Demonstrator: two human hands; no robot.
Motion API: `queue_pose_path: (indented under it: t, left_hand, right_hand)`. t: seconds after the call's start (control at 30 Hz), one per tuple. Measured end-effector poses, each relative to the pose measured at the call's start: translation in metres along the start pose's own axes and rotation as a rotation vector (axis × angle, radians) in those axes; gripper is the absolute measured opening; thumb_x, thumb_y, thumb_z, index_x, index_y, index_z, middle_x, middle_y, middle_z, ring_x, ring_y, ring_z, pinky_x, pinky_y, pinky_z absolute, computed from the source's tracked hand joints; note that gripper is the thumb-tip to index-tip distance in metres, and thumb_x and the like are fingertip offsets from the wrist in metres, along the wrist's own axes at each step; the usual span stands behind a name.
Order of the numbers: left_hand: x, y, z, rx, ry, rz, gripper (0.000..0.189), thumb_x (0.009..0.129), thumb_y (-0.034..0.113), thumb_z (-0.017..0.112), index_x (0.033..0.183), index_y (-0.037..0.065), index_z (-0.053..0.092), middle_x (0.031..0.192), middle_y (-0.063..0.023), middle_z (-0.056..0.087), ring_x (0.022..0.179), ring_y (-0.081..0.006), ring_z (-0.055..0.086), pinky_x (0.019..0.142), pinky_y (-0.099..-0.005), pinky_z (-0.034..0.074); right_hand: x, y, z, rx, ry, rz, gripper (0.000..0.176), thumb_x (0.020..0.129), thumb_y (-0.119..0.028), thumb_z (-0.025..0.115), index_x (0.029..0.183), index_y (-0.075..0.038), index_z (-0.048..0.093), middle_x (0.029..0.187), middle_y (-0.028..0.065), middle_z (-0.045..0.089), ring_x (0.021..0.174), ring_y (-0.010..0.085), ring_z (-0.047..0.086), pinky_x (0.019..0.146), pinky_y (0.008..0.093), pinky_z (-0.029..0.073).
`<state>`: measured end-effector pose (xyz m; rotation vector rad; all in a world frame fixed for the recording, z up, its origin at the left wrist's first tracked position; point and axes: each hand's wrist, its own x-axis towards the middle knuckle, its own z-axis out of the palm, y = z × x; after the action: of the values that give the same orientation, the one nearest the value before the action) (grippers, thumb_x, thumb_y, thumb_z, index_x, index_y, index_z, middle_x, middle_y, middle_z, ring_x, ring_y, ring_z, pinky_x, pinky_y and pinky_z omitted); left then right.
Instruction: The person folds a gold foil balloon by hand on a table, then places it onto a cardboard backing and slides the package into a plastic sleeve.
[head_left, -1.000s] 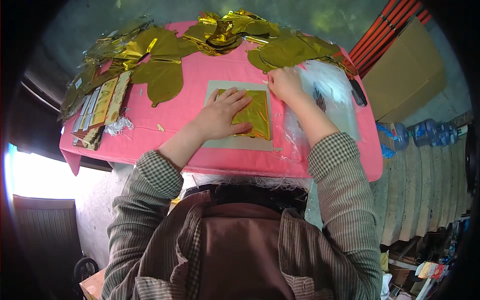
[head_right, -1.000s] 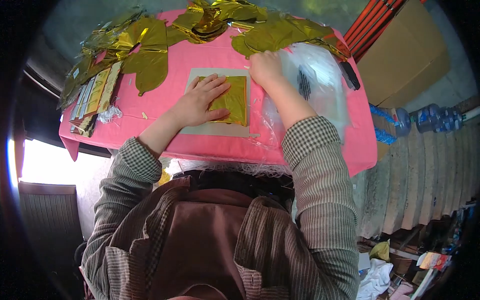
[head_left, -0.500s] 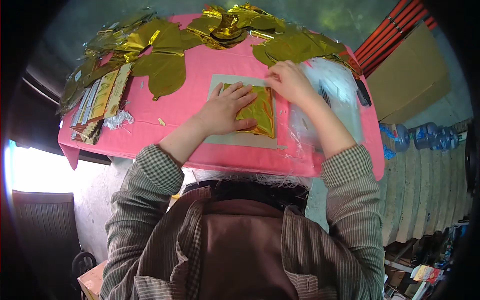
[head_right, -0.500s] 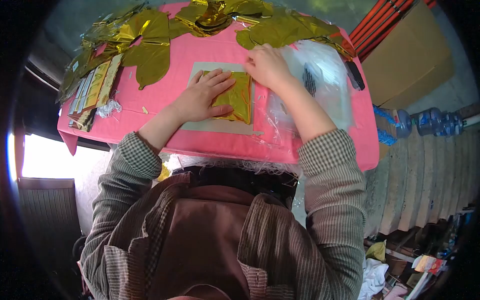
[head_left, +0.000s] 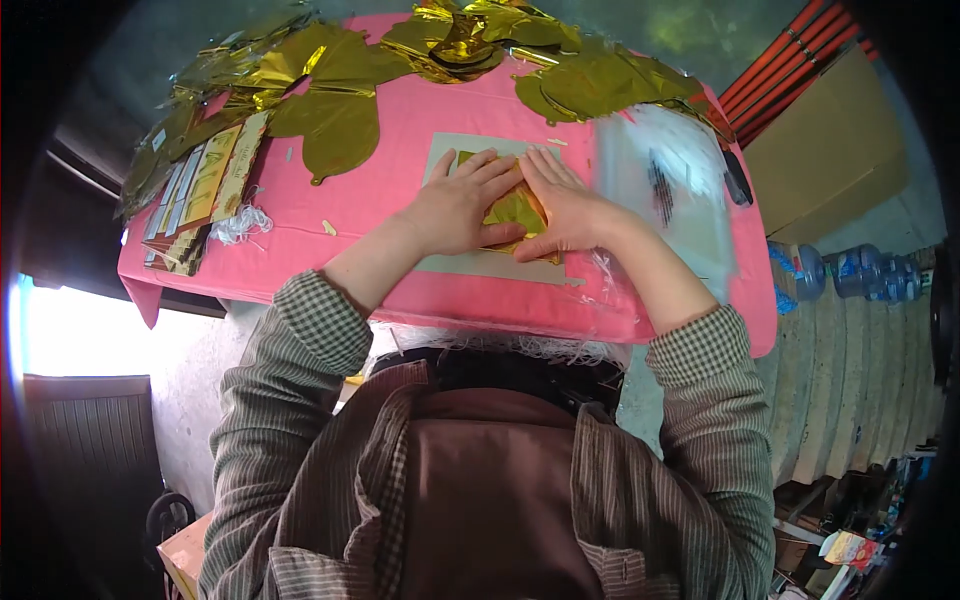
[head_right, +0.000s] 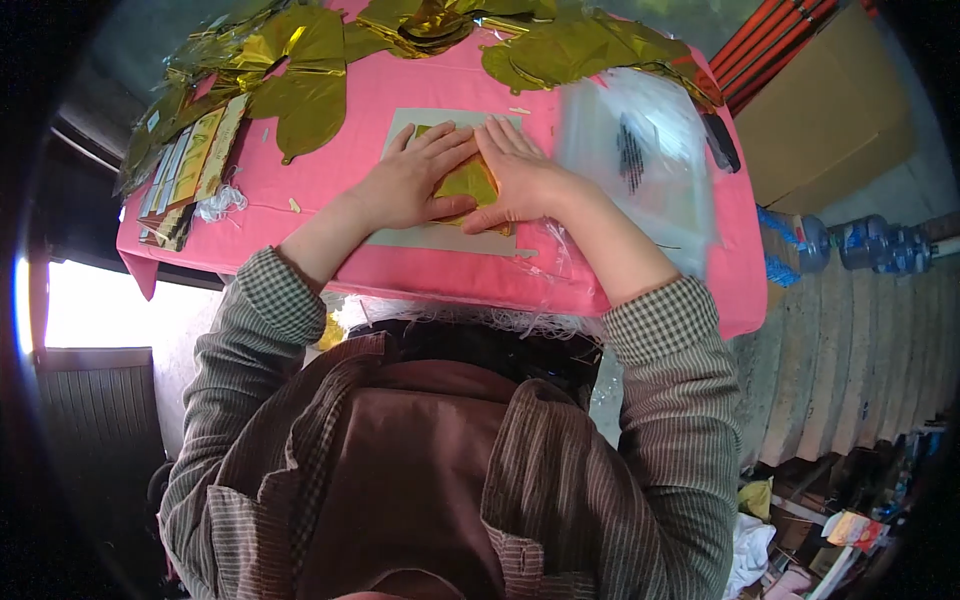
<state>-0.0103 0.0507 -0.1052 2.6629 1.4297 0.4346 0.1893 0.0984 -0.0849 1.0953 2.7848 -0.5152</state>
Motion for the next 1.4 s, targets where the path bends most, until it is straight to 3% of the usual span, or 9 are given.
queue_pose_path:
  t: [0.4, 0.57, 0.6, 0.83, 0.9, 0.93, 1.03, 1.13, 1.4]
  left_hand:
    - [-0.036, -0.031, -0.026, -0.045, -0.071, -0.227, 0.089, 0.076, 0.058, 0.06, 0.137, -0.001, 0.033, 0.144, -0.0196, 0.03, 0.137, -0.0303, 0.022, 0.112, -0.0446, 0.015]
    - [-0.022, -0.04, -0.061, -0.499, -0.017, -0.515, 0.049, 0.085, 0.033, 0.061, 0.118, -0.004, 0.055, 0.117, -0.0172, 0.059, 0.107, -0.0277, 0.058, 0.09, -0.0335, 0.045]
    - [-0.013, -0.039, -0.056, -0.439, 0.172, -0.336, 0.038, 0.086, 0.027, 0.061, 0.111, -0.002, 0.06, 0.101, -0.0151, 0.066, 0.086, -0.0256, 0.064, 0.078, -0.0313, 0.049]
    - [0.094, 0.046, -0.037, -0.337, 0.086, 0.198, 0.026, 0.078, 0.018, 0.063, 0.098, 0.002, 0.064, 0.095, -0.0151, 0.064, 0.09, -0.0294, 0.061, 0.08, -0.0375, 0.049]
    - [0.123, 0.069, -0.016, -0.302, 0.056, 0.316, 0.028, 0.075, 0.02, 0.064, 0.098, 0.004, 0.065, 0.097, -0.0151, 0.064, 0.092, -0.031, 0.06, 0.082, -0.0392, 0.048]
    - [0.135, 0.078, -0.007, -0.317, 0.014, 0.36, 0.03, 0.073, 0.022, 0.065, 0.098, 0.005, 0.065, 0.097, -0.0151, 0.063, 0.092, -0.0316, 0.06, 0.082, -0.0398, 0.048]
    - [0.157, 0.105, -0.001, -0.309, -0.237, 0.33, 0.037, 0.068, 0.025, 0.07, 0.098, 0.005, 0.065, 0.098, -0.0149, 0.063, 0.094, -0.0326, 0.059, 0.083, -0.0403, 0.047]
    - [0.167, 0.109, 0.007, -0.237, -0.294, 0.381, 0.043, 0.062, 0.028, 0.074, 0.096, 0.004, 0.066, 0.098, -0.015, 0.063, 0.094, -0.0329, 0.059, 0.083, -0.0402, 0.048]
    - [0.159, 0.123, -0.009, -0.127, -0.353, 0.353, 0.042, 0.06, 0.03, 0.074, 0.092, 0.005, 0.067, 0.093, -0.0158, 0.064, 0.092, -0.033, 0.06, 0.08, -0.041, 0.049]
  right_hand:
    - [0.002, 0.003, 0.003, -0.05, -0.034, -0.006, 0.131, 0.058, -0.07, 0.068, 0.143, 0.005, 0.002, 0.149, 0.0263, 0.0, 0.14, 0.0348, -0.001, 0.114, 0.0393, 0.007]
    - [0.001, 0.002, 0.005, -0.031, 0.002, 0.003, 0.128, 0.059, -0.065, 0.07, 0.143, 0.005, 0.005, 0.149, 0.0264, 0.002, 0.14, 0.0354, -0.001, 0.114, 0.0393, 0.006]
    - [0.001, 0.001, 0.005, -0.04, 0.003, 0.007, 0.127, 0.059, -0.064, 0.071, 0.142, 0.005, 0.005, 0.149, 0.0267, 0.002, 0.14, 0.0359, -0.001, 0.114, 0.0392, 0.006]
    - [0.0, -0.002, -0.003, 0.101, 0.031, -0.019, 0.105, 0.061, -0.056, 0.075, 0.139, -0.003, 0.028, 0.144, 0.0214, 0.027, 0.135, 0.0328, 0.022, 0.111, 0.0387, 0.019]
    - [-0.001, -0.008, -0.024, 0.389, -0.439, 0.004, 0.108, 0.062, -0.058, 0.074, 0.141, -0.006, 0.025, 0.147, 0.0173, 0.021, 0.137, 0.0267, 0.02, 0.112, 0.0359, 0.016]
    - [-0.012, -0.015, -0.018, 0.232, -0.05, -0.03, 0.104, 0.062, -0.054, 0.077, 0.14, -0.007, 0.027, 0.146, 0.012, 0.025, 0.134, 0.0203, 0.024, 0.111, 0.0323, 0.019]
    - [0.008, 0.023, 0.032, 0.031, 0.161, -0.119, 0.104, 0.065, -0.057, 0.072, 0.142, -0.007, 0.023, 0.149, 0.0137, 0.018, 0.137, 0.023, 0.018, 0.113, 0.0329, 0.016]
    - [0.001, 0.024, 0.03, -0.077, 0.198, -0.18, 0.094, 0.079, -0.052, 0.051, 0.145, -0.002, 0.005, 0.151, 0.0199, 0.006, 0.14, 0.0357, 0.005, 0.114, 0.0451, 0.01]
    - [0.017, 0.033, 0.05, -0.379, 0.299, -0.13, 0.071, 0.089, -0.042, 0.039, 0.143, -0.003, 0.015, 0.148, 0.0205, 0.017, 0.137, 0.0348, 0.019, 0.111, 0.0478, 0.018]
